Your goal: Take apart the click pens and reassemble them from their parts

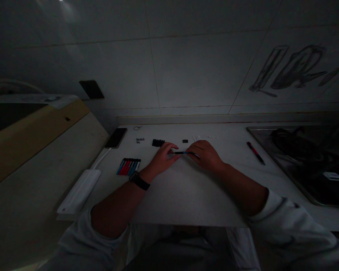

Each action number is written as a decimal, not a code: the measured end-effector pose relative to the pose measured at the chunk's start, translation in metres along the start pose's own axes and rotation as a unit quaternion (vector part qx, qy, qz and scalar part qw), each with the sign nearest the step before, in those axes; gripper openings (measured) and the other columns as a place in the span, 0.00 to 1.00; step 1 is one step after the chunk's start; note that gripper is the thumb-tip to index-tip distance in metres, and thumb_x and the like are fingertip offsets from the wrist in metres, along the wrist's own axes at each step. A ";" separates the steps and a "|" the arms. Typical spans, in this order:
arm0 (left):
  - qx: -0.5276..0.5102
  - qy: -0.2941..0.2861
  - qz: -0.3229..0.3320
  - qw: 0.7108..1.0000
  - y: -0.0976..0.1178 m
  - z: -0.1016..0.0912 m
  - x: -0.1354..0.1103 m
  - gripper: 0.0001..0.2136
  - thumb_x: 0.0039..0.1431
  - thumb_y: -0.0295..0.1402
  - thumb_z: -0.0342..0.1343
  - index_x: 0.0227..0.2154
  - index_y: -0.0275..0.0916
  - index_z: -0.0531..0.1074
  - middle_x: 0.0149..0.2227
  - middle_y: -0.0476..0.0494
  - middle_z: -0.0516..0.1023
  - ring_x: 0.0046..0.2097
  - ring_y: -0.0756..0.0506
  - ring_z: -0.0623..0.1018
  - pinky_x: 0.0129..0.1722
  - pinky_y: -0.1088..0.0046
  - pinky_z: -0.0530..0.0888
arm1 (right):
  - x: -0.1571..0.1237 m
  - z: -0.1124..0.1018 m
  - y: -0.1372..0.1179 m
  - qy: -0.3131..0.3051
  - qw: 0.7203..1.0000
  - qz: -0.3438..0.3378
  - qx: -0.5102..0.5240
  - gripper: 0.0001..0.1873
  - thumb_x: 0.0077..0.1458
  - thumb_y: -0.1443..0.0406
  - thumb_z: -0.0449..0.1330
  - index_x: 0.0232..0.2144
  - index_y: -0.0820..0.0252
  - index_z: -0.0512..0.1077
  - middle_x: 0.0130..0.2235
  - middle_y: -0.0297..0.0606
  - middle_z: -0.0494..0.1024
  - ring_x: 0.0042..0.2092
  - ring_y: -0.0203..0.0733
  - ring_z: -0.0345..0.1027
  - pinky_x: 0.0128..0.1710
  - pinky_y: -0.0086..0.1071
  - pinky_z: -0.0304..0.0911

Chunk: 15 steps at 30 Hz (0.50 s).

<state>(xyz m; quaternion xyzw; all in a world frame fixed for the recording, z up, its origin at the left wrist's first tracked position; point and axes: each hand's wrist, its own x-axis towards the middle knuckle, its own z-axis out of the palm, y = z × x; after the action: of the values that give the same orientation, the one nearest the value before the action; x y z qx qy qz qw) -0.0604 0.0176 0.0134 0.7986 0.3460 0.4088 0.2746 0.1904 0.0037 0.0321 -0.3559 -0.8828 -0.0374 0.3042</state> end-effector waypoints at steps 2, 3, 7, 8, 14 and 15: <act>0.009 -0.008 -0.008 1.000 0.000 0.000 0.000 0.06 0.68 0.34 0.57 0.44 0.40 0.75 0.47 0.40 0.73 0.49 0.44 0.76 0.53 0.62 0.75 | 0.000 0.000 0.000 0.003 1.000 -0.002 -0.003 0.09 0.68 0.62 0.59 0.43 0.55 0.80 0.42 0.43 0.83 0.46 0.48 0.74 0.49 0.42 0.62; 0.016 -0.013 -0.010 1.000 -0.001 0.001 0.001 0.07 0.70 0.35 0.54 0.41 0.39 0.75 0.46 0.40 0.74 0.50 0.44 0.76 0.54 0.61 0.75 | 0.000 0.000 0.000 0.004 1.000 -0.006 -0.004 0.09 0.68 0.62 0.59 0.43 0.55 0.80 0.42 0.42 0.83 0.46 0.48 0.74 0.49 0.42 0.62; 0.033 -0.019 -0.007 0.999 -0.002 0.002 0.002 0.09 0.71 0.35 0.53 0.36 0.38 0.76 0.48 0.39 0.74 0.51 0.43 0.76 0.57 0.60 0.73 | 0.000 0.001 0.000 0.006 1.000 -0.020 -0.006 0.08 0.68 0.63 0.60 0.43 0.56 0.79 0.41 0.41 0.83 0.45 0.48 0.74 0.49 0.42 0.62; 0.033 -0.018 -0.004 0.999 -0.003 0.002 0.002 0.09 0.70 0.34 0.54 0.36 0.38 0.76 0.48 0.39 0.74 0.52 0.43 0.76 0.57 0.60 0.73 | 0.000 0.001 0.000 0.007 1.000 -0.021 -0.007 0.08 0.68 0.63 0.60 0.43 0.56 0.79 0.41 0.41 0.83 0.45 0.48 0.74 0.49 0.42 0.62; 0.031 -0.009 0.002 0.999 0.000 0.001 0.001 0.05 0.68 0.32 0.57 0.37 0.39 0.76 0.48 0.39 0.73 0.52 0.43 0.76 0.57 0.59 0.73 | 0.000 0.001 0.000 0.008 1.000 -0.003 -0.002 0.07 0.66 0.63 0.61 0.42 0.56 0.79 0.41 0.41 0.83 0.45 0.48 0.74 0.50 0.42 0.61; 0.032 -0.006 0.000 0.999 0.000 0.001 0.001 0.05 0.68 0.32 0.57 0.37 0.39 0.76 0.48 0.40 0.73 0.53 0.43 0.75 0.57 0.59 0.73 | 0.000 0.001 0.000 0.005 1.000 0.000 -0.004 0.07 0.66 0.63 0.61 0.42 0.56 0.79 0.41 0.41 0.83 0.45 0.48 0.74 0.49 0.42 0.61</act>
<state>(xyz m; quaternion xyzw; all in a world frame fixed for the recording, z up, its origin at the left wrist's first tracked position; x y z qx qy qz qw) -0.0595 0.0178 0.0135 0.8094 0.3572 0.3926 0.2513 0.1898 0.0041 0.0311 -0.3573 -0.8811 -0.0423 0.3070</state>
